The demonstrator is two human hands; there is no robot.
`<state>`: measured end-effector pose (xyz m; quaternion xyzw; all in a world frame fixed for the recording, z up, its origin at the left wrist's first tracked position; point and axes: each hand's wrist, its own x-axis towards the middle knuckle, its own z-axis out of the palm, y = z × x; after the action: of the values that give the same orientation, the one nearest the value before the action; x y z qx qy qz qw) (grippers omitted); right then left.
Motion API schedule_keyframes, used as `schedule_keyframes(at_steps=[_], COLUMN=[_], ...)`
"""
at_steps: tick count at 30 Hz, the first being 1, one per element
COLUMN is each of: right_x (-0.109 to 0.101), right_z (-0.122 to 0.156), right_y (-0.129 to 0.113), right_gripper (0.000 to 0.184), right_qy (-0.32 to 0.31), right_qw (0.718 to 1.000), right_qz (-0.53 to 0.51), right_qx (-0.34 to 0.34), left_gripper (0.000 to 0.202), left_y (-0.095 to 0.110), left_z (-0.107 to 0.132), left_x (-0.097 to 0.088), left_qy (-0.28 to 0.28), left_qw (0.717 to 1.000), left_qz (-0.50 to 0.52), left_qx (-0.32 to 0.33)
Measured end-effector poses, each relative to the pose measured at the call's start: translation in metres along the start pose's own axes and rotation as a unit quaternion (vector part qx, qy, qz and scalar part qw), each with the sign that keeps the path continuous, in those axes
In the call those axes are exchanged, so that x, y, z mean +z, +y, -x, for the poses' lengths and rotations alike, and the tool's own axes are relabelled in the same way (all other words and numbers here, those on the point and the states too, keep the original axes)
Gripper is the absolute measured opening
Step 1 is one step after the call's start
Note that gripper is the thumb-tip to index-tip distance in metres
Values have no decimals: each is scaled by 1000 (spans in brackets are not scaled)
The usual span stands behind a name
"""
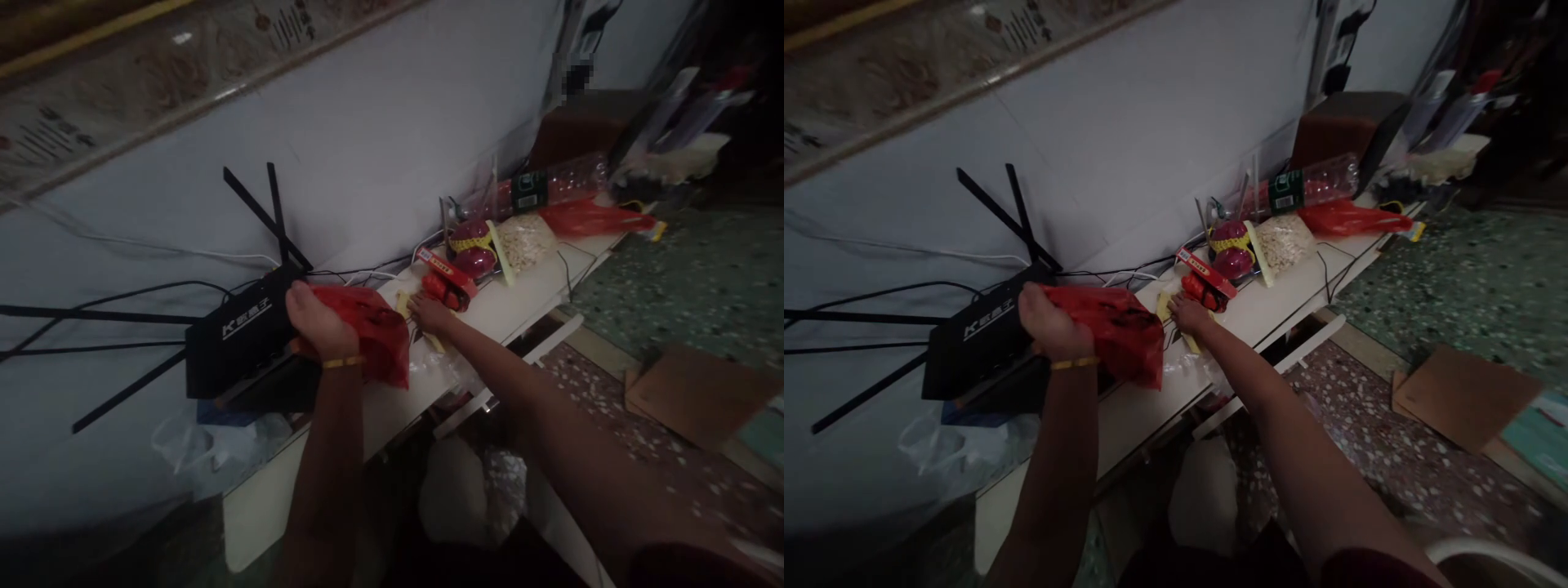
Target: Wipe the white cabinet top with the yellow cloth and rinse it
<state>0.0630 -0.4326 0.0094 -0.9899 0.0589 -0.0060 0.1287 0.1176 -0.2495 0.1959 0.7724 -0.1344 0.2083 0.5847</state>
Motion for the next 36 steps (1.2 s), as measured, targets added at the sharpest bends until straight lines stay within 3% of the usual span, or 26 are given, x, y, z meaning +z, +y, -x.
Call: schedule_keyframes(at_steps=[2, 3, 6, 8, 12, 16, 19, 25, 28, 31, 33, 36], right_x=[1, 2, 2, 3, 5, 9, 12, 10, 6, 2, 1, 0], right_z=[0, -1, -2, -2, -2, -2, -4, -3, 1, 2, 2, 0], right_y=[3, 4, 4, 4, 4, 5, 6, 3, 0, -2, -1, 2], right_gripper=[40, 42, 46, 47, 47, 48, 46, 44, 43, 44, 45, 44], right_qy=[5, 5, 1, 3, 9, 14, 18, 24, 24, 17, 12, 4], right_qw=[1000, 1000, 1000, 1000, 999, 999, 999, 999, 999, 999, 999, 999], right_qz=[-4, -5, -13, -20, -33, -43, -40, -37, -42, -48, -48, -48], right_qx=[-11, -12, -10, -9, -4, -3, -1, 3, 9, 12, 9, 2], left_gripper=[25, 23, 17, 14, 25, 50, 47, 35, 43, 49, 42, 47], left_y=[-2, -5, -21, -35, -59, -73, -80, -96, -84, -53, -34, -22], left_z=[0, 3, 15, 24, 52, 82, 82, 54, 56, 79, 106, 149], left_x=[27, 37, 53, 51, 39, 33, 30, 10, 6, 10, 16, 25], left_qy=[56, 56, -37, -113, -221, -315, -324, -306, -298, -273, -330, -483], left_qw=[997, 997, 991, 964, 867, 793, 765, 724, 731, 760, 763, 725], left_qz=[19, 2, -132, -239, -434, -502, -541, -604, -596, -557, -508, -430], left_qx=[-44, -50, -5, 32, 104, 141, 130, 131, 145, 192, 226, 236])
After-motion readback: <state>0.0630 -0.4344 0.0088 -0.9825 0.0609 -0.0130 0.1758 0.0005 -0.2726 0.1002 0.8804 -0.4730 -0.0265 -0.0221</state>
